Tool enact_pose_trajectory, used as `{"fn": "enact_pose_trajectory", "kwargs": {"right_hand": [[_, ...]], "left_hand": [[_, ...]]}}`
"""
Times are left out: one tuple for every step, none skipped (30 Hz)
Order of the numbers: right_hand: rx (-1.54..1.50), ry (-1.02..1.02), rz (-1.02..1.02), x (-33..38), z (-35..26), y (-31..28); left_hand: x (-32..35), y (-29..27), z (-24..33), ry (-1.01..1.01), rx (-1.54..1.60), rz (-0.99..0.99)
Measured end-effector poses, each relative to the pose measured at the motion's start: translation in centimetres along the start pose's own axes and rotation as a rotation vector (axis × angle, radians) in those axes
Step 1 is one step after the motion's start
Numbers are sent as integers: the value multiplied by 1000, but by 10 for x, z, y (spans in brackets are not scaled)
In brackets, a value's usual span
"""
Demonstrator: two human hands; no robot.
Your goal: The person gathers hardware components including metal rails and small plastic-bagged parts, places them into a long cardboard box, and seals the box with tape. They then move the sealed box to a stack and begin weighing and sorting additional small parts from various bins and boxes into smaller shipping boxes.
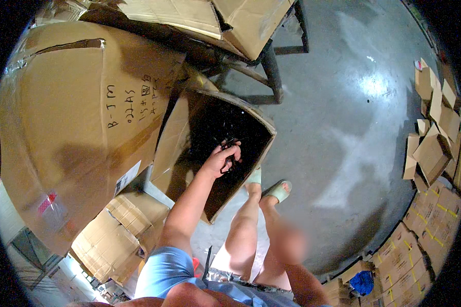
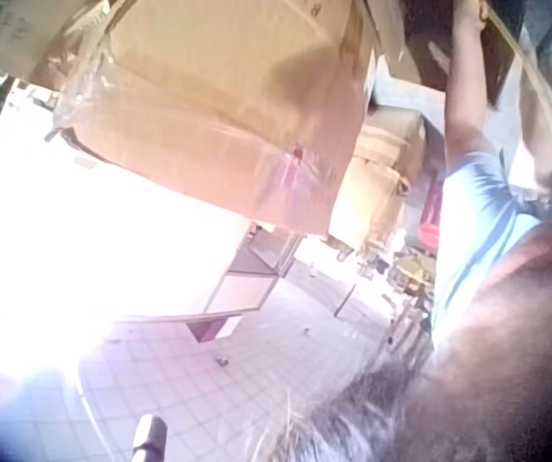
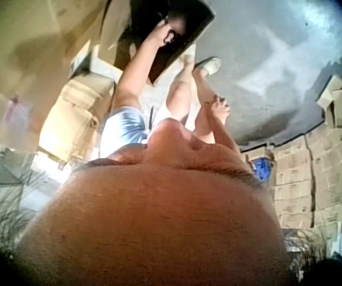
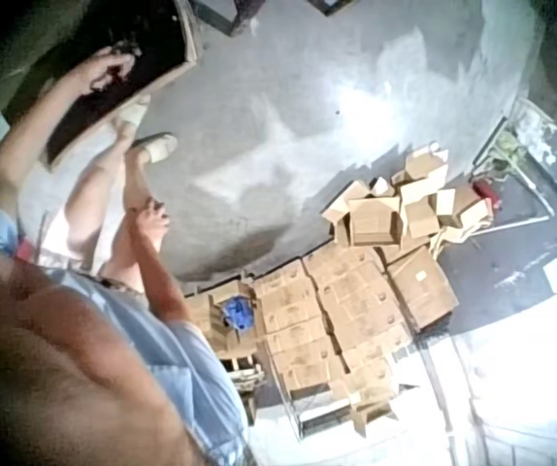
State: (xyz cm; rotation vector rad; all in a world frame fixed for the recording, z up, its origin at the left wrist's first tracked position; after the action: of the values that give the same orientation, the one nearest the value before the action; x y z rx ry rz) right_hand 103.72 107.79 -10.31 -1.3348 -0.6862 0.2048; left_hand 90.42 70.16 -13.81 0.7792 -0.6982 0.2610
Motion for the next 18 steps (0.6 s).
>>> {"fn": "enact_pose_trajectory", "kwargs": {"right_hand": [[47,-47,62,-6,-4,-18],[94,-94,126,-12,-9,-34],[144,-138,193,-17,-13,-48],[143,-140,197,-21,-16,-56],[-50,-98,185,-25,-14,-63],[-237,-41,168,-29,-11,-69],[-428,6,158,-36,-8,-77],[-619,52,149,-45,-6,-85],[-813,89,138,-57,-5,-97],[-938,74,85,-90,-20,-153],[-1055,69,30,-126,-35,-225],[-960,-93,174,-149,-45,-276],[-861,-258,314,-163,-55,-324],[-768,-377,272,-173,-71,-372],[-667,-493,238,-181,-80,-415],[-730,-621,158,-184,-84,-421],[-787,-745,75,-181,-87,-421],[-892,-765,-244,-177,-91,-422]], "left_hand": [[9,2,6,39,-27,47],[19,2,10,80,-55,94],[28,3,10,83,-56,95],[38,7,14,150,-140,44],[51,13,18,220,-225,-9],[67,31,29,216,-289,-34],[87,50,43,257,-309,-25],[107,63,51,240,-339,-44],[132,73,62,228,-371,-55],[154,81,68,224,-410,-68],[176,90,73,213,-444,-92],[196,102,79,114,-478,-189],[216,112,78,12,-340,-169],[235,127,84,6,-264,-219],[253,150,96,7,-191,-275],[271,171,104,-8,-74,-294],[284,188,111,20,8,-285],[297,195,113,20,159,-242]]}}
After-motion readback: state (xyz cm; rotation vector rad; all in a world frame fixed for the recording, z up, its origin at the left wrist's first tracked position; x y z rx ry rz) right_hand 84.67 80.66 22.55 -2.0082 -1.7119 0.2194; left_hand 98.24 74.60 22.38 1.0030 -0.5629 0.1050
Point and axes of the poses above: each hand's wrist, its own x-axis away from the middle knuckle, its own y-axis out of the palm, z = x × y, the point moved 6 cm from there along -x, towards the middle knuckle, and after that the axes turned 3 degrees about -z, right-handed, at the moved point
